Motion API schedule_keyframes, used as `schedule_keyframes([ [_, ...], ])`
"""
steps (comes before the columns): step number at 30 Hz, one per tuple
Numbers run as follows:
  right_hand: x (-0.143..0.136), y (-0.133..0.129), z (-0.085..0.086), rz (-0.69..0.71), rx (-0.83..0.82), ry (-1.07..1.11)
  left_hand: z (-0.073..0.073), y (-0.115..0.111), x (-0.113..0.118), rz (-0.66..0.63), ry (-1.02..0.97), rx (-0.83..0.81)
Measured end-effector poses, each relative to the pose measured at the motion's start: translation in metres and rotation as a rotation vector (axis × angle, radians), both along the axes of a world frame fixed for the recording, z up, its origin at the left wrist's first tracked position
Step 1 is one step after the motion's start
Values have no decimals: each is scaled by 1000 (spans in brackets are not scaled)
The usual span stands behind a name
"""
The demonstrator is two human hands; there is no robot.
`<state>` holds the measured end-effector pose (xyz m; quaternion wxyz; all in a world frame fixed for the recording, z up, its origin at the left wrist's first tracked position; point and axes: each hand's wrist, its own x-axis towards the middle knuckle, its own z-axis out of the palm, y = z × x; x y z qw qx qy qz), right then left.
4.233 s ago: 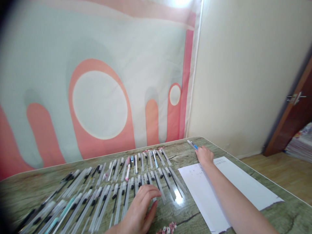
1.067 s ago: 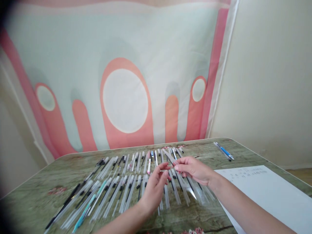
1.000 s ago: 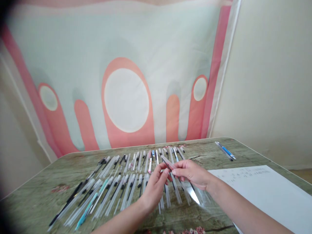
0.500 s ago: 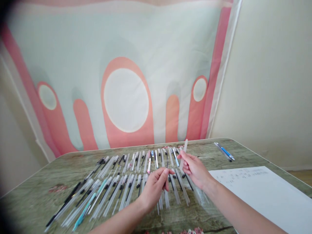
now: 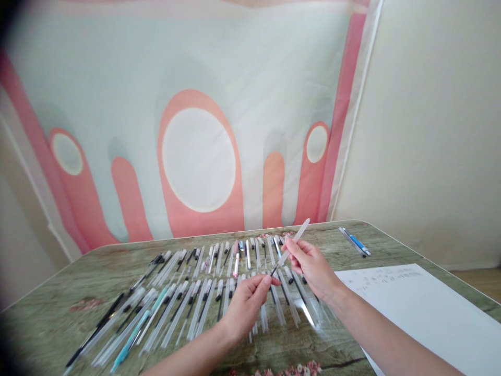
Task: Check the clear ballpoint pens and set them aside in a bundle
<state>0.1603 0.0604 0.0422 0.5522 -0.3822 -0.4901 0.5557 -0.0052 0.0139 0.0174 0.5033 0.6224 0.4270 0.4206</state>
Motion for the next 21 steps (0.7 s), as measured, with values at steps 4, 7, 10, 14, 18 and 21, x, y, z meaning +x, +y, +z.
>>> schedule_keyframes([
  [4,-5,-4,-2,55,-30,-30,3,-2,0,-20,-59,-75],
  [7,-10,-7,-7,103,-68,-70,4,-2,0,-61,-126,-141],
  [10,-15,-12,-12,154,-92,-139,3,-3,1,-69,-201,-235],
  [14,-24,-21,-14,286,-64,-251,0,-6,5,-57,-281,-370],
  [18,-31,-28,-13,357,9,-320,-2,-6,9,-25,-363,-465],
  [21,-33,-29,-16,291,92,-348,-3,-1,8,-8,-447,-487],
])
